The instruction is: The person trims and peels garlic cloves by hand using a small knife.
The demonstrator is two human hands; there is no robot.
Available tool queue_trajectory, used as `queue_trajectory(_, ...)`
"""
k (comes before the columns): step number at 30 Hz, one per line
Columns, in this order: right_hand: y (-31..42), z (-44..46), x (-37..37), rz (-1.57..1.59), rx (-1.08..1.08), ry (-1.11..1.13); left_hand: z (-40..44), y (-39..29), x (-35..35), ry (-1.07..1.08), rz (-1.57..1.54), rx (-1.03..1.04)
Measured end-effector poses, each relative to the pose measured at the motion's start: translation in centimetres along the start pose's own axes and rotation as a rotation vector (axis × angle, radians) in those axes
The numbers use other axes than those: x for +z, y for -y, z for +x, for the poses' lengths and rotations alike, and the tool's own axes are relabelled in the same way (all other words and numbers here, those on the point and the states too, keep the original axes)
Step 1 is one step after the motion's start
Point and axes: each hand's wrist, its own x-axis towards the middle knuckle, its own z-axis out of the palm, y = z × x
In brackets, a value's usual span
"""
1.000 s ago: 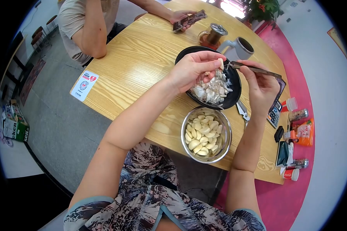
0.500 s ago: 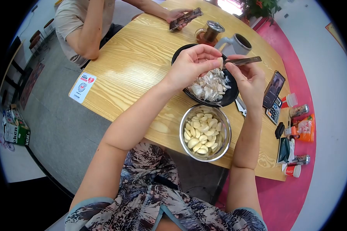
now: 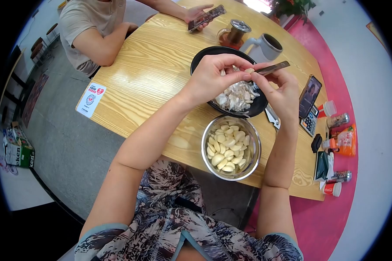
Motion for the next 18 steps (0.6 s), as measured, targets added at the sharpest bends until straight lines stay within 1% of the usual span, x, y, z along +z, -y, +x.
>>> queue_trajectory(2,-0.2,0.0,0.1,0.007,0.008,-0.005,0.0,0.4,0.1,-0.016,0.106,0.123)
queue_trajectory(5,-0.4,0.0,0.1,0.019,0.026,-0.008,-0.1,0.2,0.2,-0.028,0.126,0.158)
queue_trajectory(9,-0.5,0.1,0.3,0.04,0.037,-0.016,0.0,0.8,0.5,-0.035,0.085,0.16)
queue_trajectory(11,-0.5,0.1,0.4,0.053,0.051,-0.026,0.0,1.2,0.6,-0.058,-0.005,0.141)
queue_trajectory(13,-0.6,0.1,0.4,0.065,0.064,-0.036,-0.2,1.2,0.7,-0.069,0.024,0.14)
queue_trajectory(15,-0.9,0.1,0.5,0.059,0.122,-0.026,-0.2,1.2,0.8,-0.079,0.052,0.139)
queue_trajectory(17,-1.2,0.1,0.4,0.097,0.126,-0.016,0.0,1.3,0.8,-0.094,0.205,0.283)
queue_trajectory(18,-1.2,0.1,0.3,0.135,0.129,-0.003,0.0,1.3,0.7,-0.093,0.204,0.283)
